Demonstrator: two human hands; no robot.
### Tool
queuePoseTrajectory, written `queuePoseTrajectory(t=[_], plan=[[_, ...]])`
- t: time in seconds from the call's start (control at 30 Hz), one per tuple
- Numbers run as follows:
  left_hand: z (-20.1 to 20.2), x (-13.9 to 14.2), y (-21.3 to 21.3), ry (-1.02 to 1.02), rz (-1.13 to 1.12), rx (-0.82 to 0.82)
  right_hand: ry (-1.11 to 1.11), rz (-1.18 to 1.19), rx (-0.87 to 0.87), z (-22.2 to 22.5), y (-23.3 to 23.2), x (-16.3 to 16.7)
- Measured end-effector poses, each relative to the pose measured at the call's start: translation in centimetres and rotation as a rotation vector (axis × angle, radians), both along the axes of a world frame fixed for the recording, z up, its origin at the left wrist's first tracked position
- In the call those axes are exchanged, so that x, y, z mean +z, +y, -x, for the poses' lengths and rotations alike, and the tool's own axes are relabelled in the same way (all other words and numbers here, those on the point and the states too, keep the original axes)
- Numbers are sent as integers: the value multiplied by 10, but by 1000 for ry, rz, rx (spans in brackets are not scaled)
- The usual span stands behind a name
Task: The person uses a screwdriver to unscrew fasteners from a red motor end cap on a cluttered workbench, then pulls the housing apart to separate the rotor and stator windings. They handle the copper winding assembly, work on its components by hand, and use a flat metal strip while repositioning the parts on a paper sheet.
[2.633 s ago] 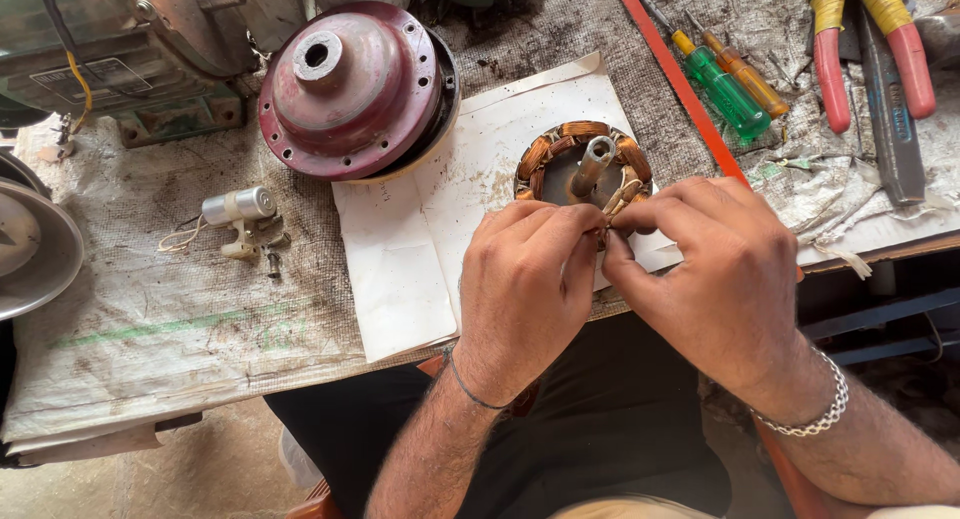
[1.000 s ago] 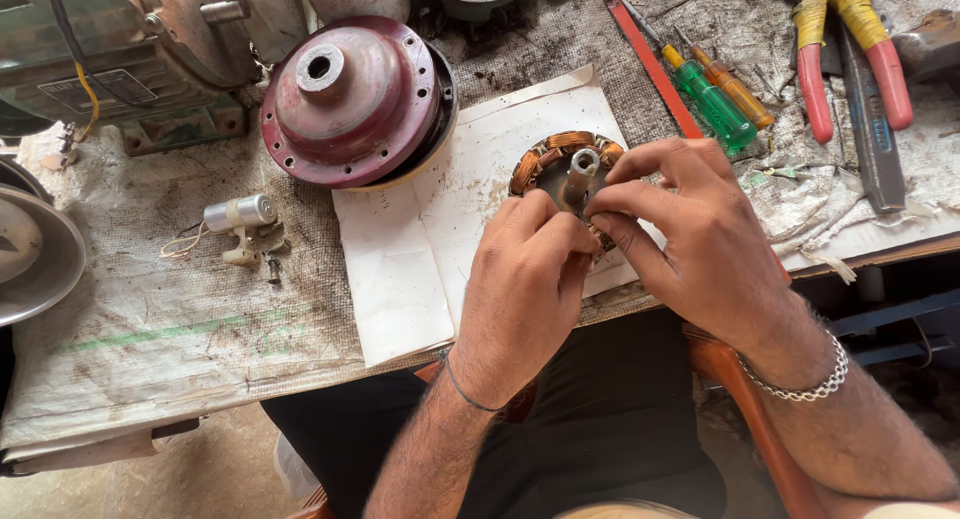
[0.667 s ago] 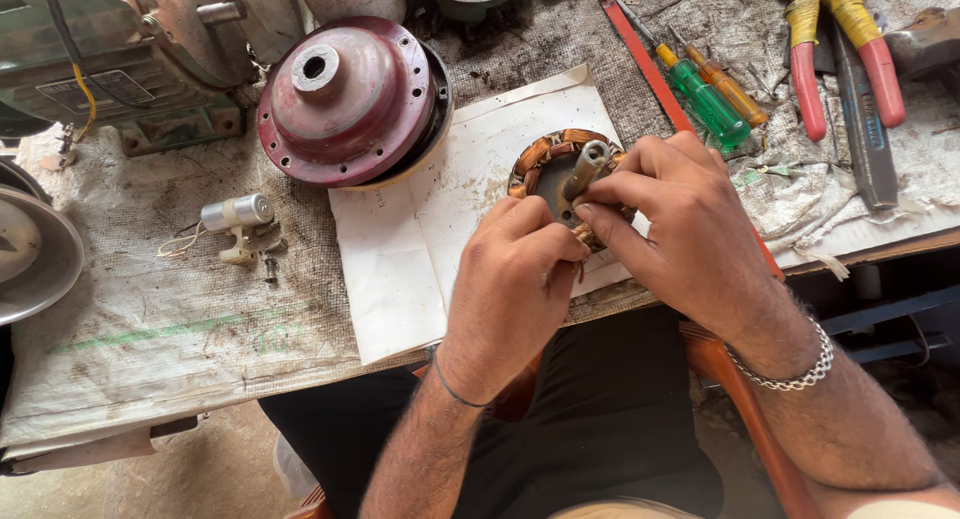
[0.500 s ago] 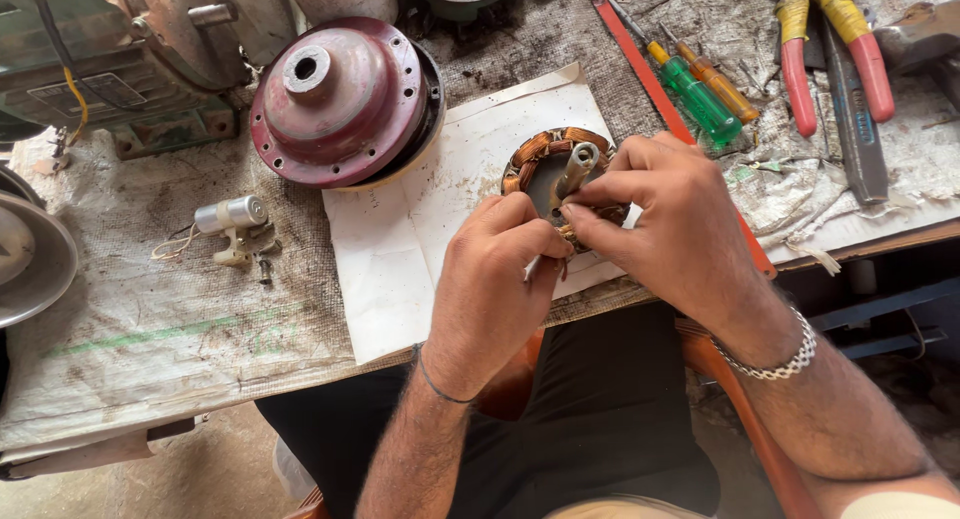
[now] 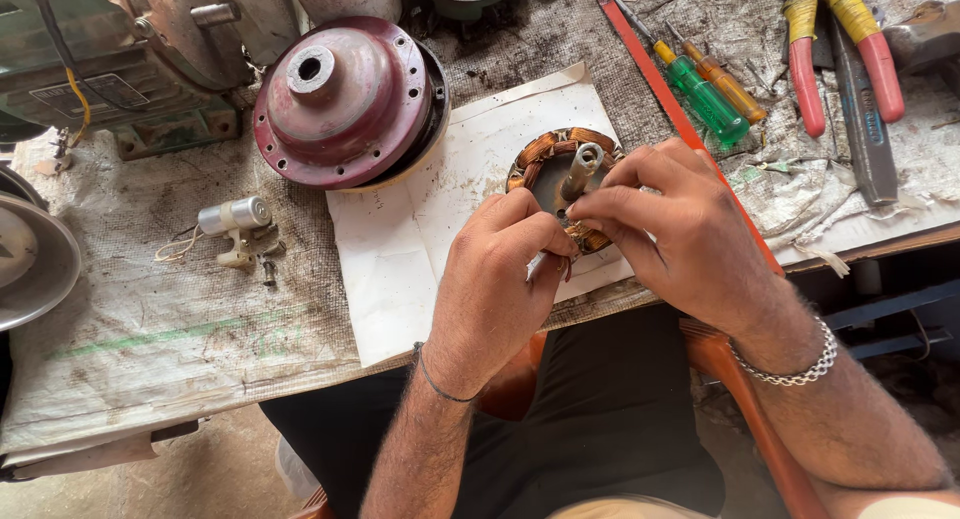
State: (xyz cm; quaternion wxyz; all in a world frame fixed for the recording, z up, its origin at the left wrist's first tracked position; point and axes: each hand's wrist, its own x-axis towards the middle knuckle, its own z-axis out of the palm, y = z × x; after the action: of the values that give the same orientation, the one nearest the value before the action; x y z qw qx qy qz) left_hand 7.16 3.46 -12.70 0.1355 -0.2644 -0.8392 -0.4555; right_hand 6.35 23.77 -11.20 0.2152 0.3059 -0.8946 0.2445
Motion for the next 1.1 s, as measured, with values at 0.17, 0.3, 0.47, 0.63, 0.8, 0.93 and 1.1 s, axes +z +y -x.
queuePoseTrajectory(t=[0.17, 0.3, 0.47, 0.63, 0.8, 0.93, 1.1], plan=[[-1, 2, -1, 1, -15, 2, 22, -46, 43, 1, 4, 3], [-1, 3, -1, -27, -30, 1, 25, -56, 52, 0, 5, 4], [-2, 2, 0, 5, -22, 6, -10, -76, 64, 1, 4, 3], [-2, 3, 1, 38, -21, -1, -51, -133, 53, 1, 3, 3], [-2, 3, 1, 24, -25, -9, -34, -172, 34, -1, 1, 3], [-2, 3, 0, 20, -29, -12, -62, -92, 48, 2, 2, 2], [0, 2, 0, 14, -30, 2, -59, -33, 67, 1, 4, 5]])
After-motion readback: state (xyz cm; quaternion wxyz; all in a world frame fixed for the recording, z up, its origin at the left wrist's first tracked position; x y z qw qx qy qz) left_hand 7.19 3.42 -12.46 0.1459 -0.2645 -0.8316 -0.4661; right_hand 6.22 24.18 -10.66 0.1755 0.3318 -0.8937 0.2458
